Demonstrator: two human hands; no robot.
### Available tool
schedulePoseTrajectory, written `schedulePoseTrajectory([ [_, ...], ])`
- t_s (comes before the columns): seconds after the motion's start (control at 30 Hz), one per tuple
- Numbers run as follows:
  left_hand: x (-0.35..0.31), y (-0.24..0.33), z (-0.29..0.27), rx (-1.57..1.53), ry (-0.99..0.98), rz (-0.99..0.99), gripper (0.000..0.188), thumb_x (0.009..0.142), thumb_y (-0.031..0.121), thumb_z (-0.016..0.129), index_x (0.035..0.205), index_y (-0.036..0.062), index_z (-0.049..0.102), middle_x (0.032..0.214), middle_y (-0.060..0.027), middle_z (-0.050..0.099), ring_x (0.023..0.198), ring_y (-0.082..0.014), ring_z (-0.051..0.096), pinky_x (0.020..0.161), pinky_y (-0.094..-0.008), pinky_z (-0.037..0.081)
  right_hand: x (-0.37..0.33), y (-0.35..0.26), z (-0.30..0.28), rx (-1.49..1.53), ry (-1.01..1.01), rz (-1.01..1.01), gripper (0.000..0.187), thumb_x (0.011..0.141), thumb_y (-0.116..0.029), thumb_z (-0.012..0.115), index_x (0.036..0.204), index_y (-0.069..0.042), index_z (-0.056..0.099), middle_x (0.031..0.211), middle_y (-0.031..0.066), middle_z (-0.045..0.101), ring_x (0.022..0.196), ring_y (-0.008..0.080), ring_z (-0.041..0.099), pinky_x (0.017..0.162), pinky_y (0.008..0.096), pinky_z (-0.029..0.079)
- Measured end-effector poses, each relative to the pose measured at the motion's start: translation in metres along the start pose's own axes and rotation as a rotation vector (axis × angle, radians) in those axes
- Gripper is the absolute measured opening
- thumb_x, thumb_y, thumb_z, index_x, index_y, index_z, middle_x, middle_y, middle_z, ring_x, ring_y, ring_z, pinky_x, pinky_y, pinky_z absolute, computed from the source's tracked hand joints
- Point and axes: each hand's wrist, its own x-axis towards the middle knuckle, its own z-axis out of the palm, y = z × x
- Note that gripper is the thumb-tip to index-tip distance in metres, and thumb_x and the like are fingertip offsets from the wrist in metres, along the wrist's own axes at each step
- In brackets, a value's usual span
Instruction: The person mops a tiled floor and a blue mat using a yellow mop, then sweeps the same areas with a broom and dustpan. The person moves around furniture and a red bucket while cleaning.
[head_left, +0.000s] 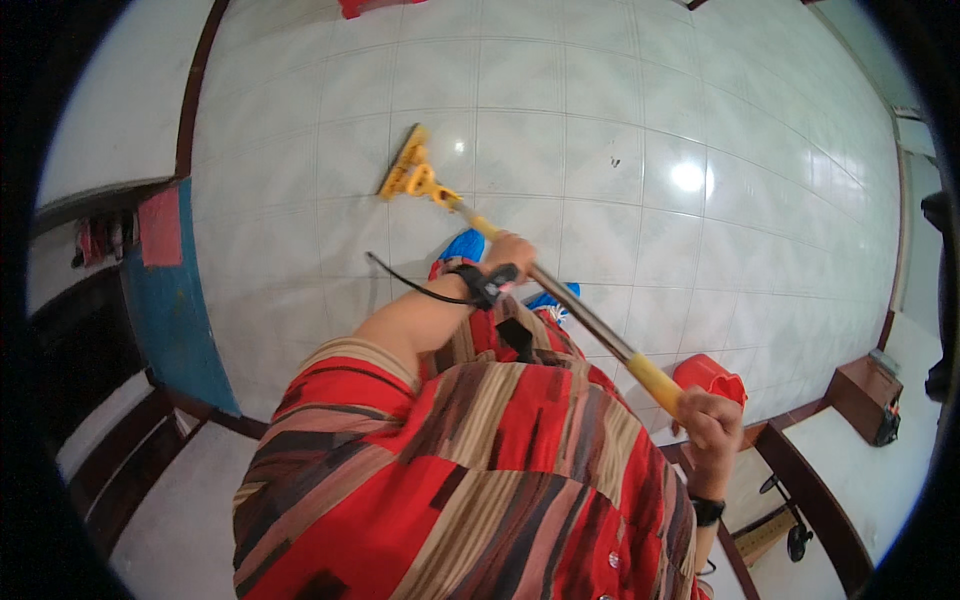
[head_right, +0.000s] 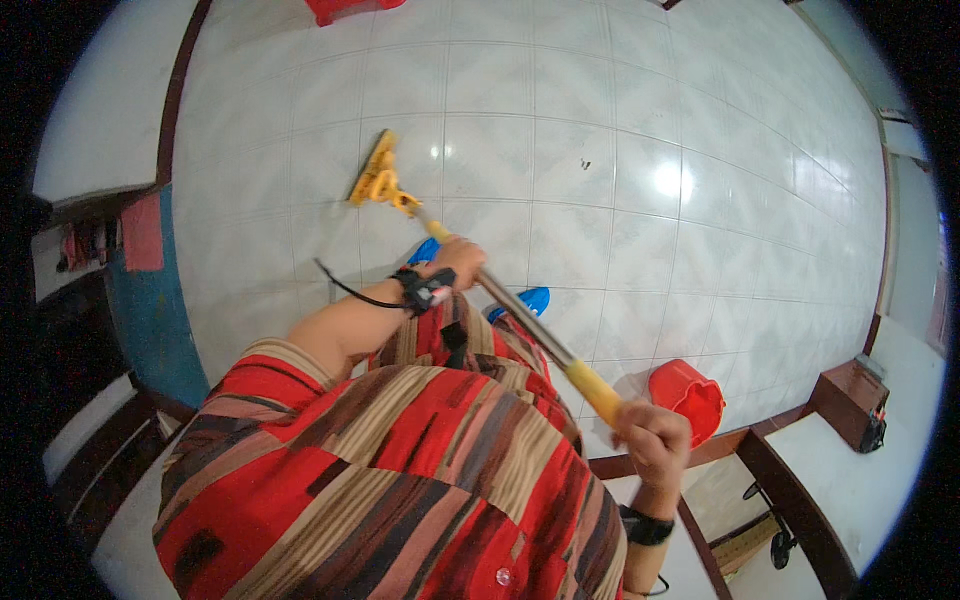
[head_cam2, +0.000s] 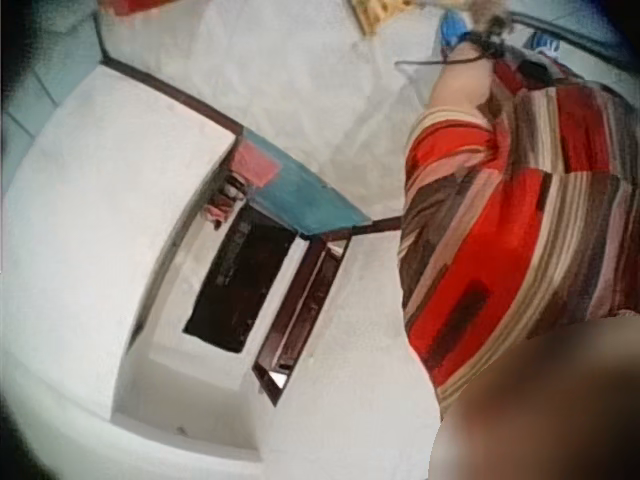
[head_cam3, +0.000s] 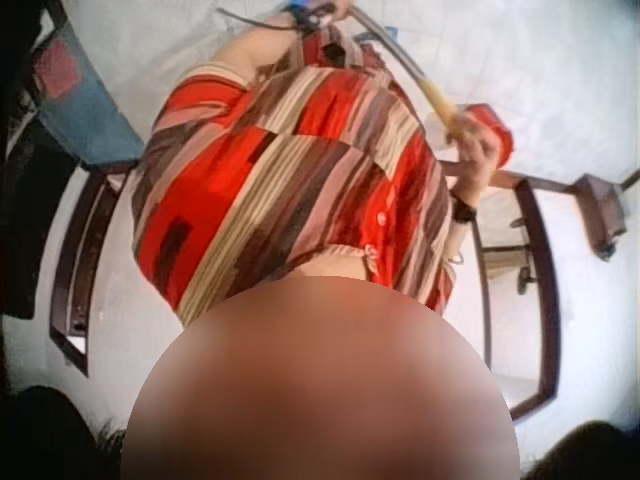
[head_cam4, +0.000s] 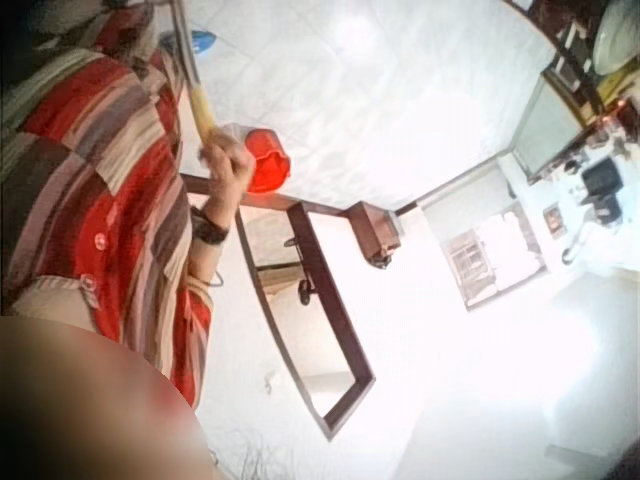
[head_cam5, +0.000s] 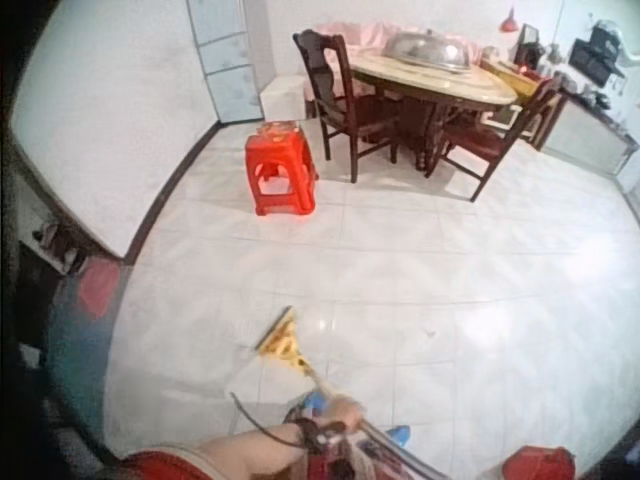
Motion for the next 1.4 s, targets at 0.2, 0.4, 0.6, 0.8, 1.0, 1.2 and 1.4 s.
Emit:
schedulePoseTrajectory([
  [0.2, 0.043, 0.151, 0.028, -0.233, 0.002, 0.104, 0.008, 0.062, 0.015, 0.062, 0.068, 0.0096, 0.062, 0.073, -0.0120, 0.062, 0.078, -0.0296, 0.059, 0.077, -0.0412, 0.039, -0.042, -0.039, -0.112, 0.035, -0.096, -0.253, 0.030, 0.070, -0.006, 0.053, 0.047, -0.006, 0.034, 0.047, 0.0041, 0.040, 0.054, 0.0170, 0.041, 0.034, 0.0264, 0.039],
  [0.4, 0.038, 0.165, 0.016, -0.231, 0.170, -0.025, 0.012, 0.059, 0.016, 0.064, 0.066, 0.0075, 0.059, 0.071, -0.0126, 0.060, 0.075, -0.0316, 0.058, 0.072, -0.0422, 0.041, 0.001, -0.053, -0.166, 0.017, -0.333, -0.340, 0.039, 0.075, -0.016, 0.063, 0.050, -0.008, 0.035, 0.045, 0.0051, 0.041, 0.050, 0.0171, 0.041, 0.033, 0.0261, 0.037],
  [0.6, -0.059, 0.068, 0.043, -0.256, 0.292, -0.408, 0.016, 0.061, 0.023, 0.066, 0.063, 0.0079, 0.059, 0.067, -0.0149, 0.059, 0.068, -0.0349, 0.058, 0.060, -0.0439, 0.045, 0.101, -0.045, -0.068, -0.176, -0.743, -0.043, 0.032, 0.070, 0.003, 0.057, 0.052, -0.005, 0.031, 0.053, 0.0078, 0.048, 0.056, 0.0210, 0.047, 0.056, 0.0312, 0.039],
  [0.8, -0.101, 0.020, 0.082, -0.251, 0.054, -0.856, 0.022, 0.065, 0.030, 0.066, 0.067, 0.0080, 0.064, 0.068, -0.0138, 0.061, 0.067, -0.0315, 0.060, 0.057, -0.0403, 0.047, 0.177, -0.019, 0.030, -0.371, -1.198, 0.205, 0.007, 0.079, -0.001, 0.057, 0.076, 0.005, 0.057, 0.072, 0.0037, 0.055, 0.060, 0.0075, 0.046, 0.053, 0.0219, 0.038],
  [1.0, 0.018, 0.048, 0.047, -0.283, 0.326, -0.665, 0.021, 0.060, 0.029, 0.063, 0.057, 0.0087, 0.057, 0.058, -0.0155, 0.054, 0.058, -0.0345, 0.055, 0.050, -0.0433, 0.040, 0.226, -0.106, -0.032, -0.442, -0.850, 0.055, 0.026, 0.074, -0.001, 0.056, 0.050, 0.001, 0.047, 0.057, 0.0074, 0.050, 0.059, 0.0178, 0.046, 0.053, 0.0289, 0.036],
  [1.2, 0.167, 0.127, -0.036, -0.533, 0.496, -0.203, 0.015, 0.052, 0.020, 0.064, 0.055, 0.0094, 0.054, 0.057, -0.0117, 0.054, 0.058, -0.0334, 0.054, 0.055, -0.0437, 0.039, 0.215, -0.223, -0.107, -0.289, -0.458, -0.202, 0.023, 0.070, -0.002, 0.050, 0.050, -0.005, 0.039, 0.049, 0.0052, 0.041, 0.052, 0.0171, 0.042, 0.030, 0.0236, 0.035],
  [1.4, 0.231, 0.186, -0.088, -0.536, 0.274, -0.071, 0.008, 0.058, 0.017, 0.059, 0.058, 0.0089, 0.059, 0.059, -0.0139, 0.058, 0.061, -0.0337, 0.059, 0.060, -0.0450, 0.043, 0.199, -0.246, -0.205, -0.249, -0.535, -0.244, 0.035, 0.079, -0.020, 0.057, 0.054, -0.013, 0.035, 0.046, 0.0001, 0.040, 0.057, 0.0121, 0.039, 0.029, 0.0178, 0.027],
])
